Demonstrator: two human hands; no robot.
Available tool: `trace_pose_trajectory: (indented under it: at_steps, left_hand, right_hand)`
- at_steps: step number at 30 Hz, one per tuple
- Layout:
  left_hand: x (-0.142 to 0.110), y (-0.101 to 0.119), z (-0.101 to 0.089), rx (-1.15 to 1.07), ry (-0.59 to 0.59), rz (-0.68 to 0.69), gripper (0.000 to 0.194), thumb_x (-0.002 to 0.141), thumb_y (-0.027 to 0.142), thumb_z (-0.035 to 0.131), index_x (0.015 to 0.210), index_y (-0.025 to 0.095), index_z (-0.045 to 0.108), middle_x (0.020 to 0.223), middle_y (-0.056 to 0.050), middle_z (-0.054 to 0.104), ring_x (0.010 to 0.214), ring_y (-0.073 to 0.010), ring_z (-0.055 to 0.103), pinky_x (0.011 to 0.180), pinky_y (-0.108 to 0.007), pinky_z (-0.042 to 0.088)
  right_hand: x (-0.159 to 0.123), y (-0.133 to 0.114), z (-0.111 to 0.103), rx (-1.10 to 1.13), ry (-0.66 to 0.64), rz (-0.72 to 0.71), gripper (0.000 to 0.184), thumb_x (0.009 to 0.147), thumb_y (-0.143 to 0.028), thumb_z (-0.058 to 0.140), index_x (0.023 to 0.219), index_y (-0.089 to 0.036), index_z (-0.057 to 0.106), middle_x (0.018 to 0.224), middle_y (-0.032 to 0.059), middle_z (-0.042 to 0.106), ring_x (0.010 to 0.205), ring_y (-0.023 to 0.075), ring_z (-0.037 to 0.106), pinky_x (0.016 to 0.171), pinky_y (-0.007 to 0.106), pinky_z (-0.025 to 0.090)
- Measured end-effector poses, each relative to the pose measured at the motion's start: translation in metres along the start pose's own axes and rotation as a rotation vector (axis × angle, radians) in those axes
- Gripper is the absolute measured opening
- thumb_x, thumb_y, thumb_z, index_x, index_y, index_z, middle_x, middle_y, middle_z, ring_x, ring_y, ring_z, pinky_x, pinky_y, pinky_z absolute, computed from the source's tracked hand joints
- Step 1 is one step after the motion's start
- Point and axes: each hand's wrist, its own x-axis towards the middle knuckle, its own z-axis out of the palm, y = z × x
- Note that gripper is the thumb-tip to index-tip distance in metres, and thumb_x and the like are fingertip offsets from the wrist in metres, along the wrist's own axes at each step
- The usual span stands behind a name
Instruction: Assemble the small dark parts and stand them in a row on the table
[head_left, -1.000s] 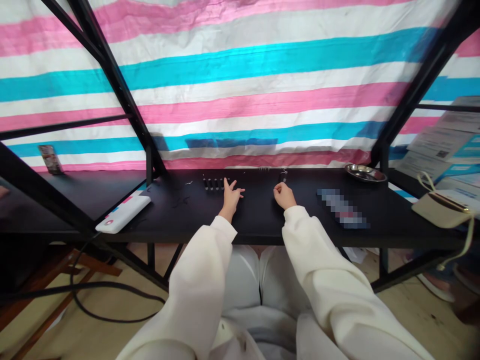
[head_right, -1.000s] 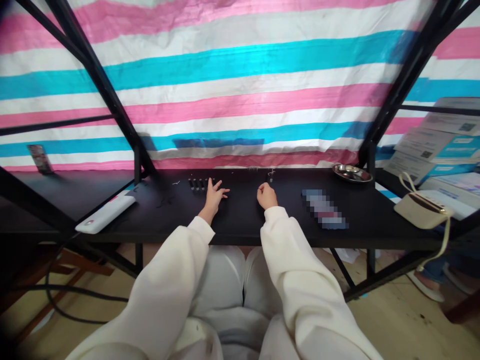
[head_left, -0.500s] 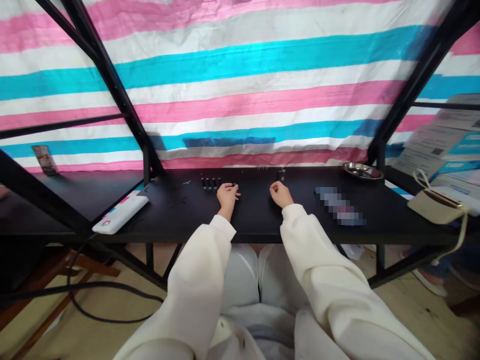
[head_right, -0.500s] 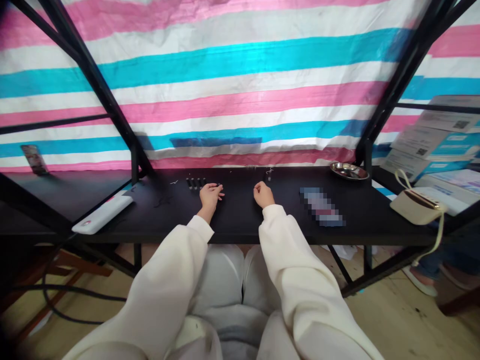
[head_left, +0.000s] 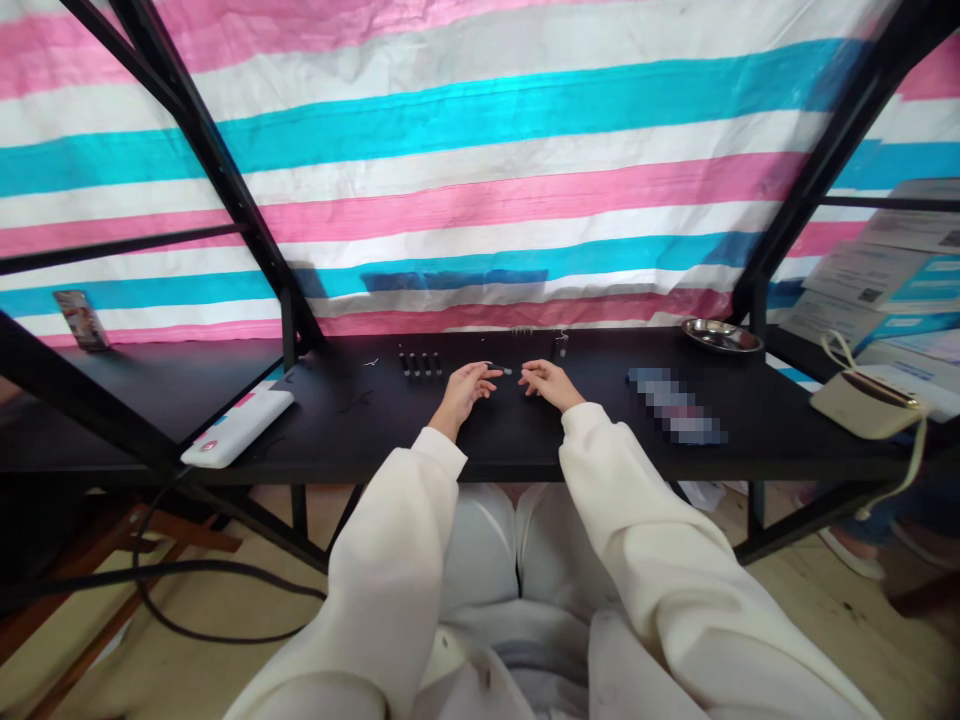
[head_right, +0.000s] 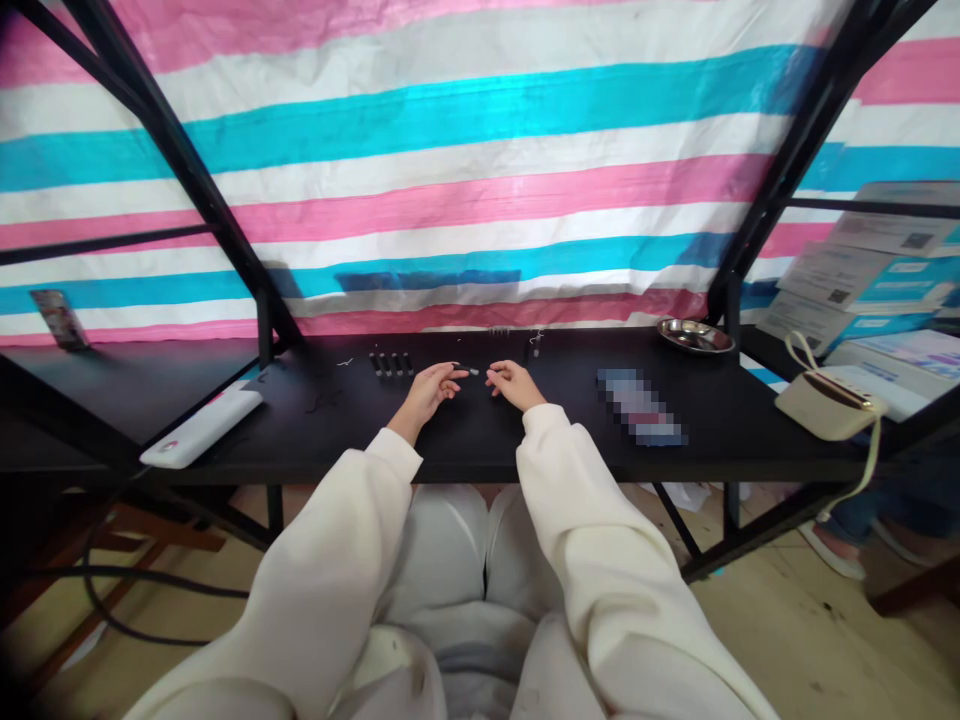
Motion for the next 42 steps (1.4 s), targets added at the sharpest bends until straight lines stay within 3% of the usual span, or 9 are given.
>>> trace_pose_trajectory:
  at_steps: [5,10,16,21,42]
  left_hand:
    - [-0.0035,-0.0003,0.0016,0.004,-0.179,-0.064,0.023,0.076,0.015,0.058,0.099,0.01,0.056,0.097,-0.016,0.067,0.053,-0.009,0.06,0.046,-0.018,0.043]
    - [-0.005,-0.0009,0.0002,0.034,-0.256,-0.081,0.03,0.074,0.013,0.06,0.104,0.009,0.056,0.101,-0.017,0.066,0.056,-0.0101,0.062,0.048,-0.019,0.046]
    - [-0.0036,-0.0025,0.0007,0.031,-0.196,-0.074,0.023,0.075,0.013,0.06,0.097,0.009,0.058,0.1,-0.018,0.066,0.054,-0.0108,0.062,0.045,-0.019,0.044]
    - [-0.0076,0.0011,0.004,0.029,-0.274,-0.109,0.029,0.072,0.015,0.064,0.099,0.009,0.058,0.1,-0.018,0.066,0.057,-0.0138,0.064,0.047,-0.02,0.047]
    - [-0.0068,-0.0005,0.005,0.106,-0.184,-0.066,0.025,0.073,0.019,0.064,0.095,0.009,0.059,0.095,-0.016,0.068,0.054,-0.0107,0.062,0.045,-0.018,0.043]
  right_hand:
    - [-0.0013,-0.0031,0.0007,0.149,-0.082,0.014,0.037,0.065,-0.047,0.067,0.084,-0.017,0.056,0.073,0.0045,0.067,0.052,0.0102,0.057,0.048,0.023,0.042]
    - [-0.0035,-0.0071,-0.0007,0.219,-0.073,-0.003,0.04,0.059,-0.049,0.071,0.078,-0.016,0.058,0.067,0.0025,0.065,0.052,0.0102,0.057,0.052,0.024,0.044]
    - [-0.0045,-0.0095,-0.001,0.229,-0.035,0.003,0.041,0.057,-0.05,0.072,0.076,-0.017,0.058,0.06,0.0003,0.062,0.05,0.0099,0.055,0.051,0.025,0.043]
    - [-0.0039,-0.0068,0.0008,0.193,-0.072,-0.013,0.041,0.057,-0.051,0.071,0.075,-0.017,0.058,0.058,-0.0003,0.06,0.049,0.0099,0.054,0.05,0.024,0.042]
    - [-0.0022,-0.0054,0.0019,0.141,-0.05,-0.074,0.038,0.06,-0.051,0.068,0.074,-0.017,0.057,0.06,-0.0001,0.06,0.05,0.01,0.054,0.053,0.026,0.044]
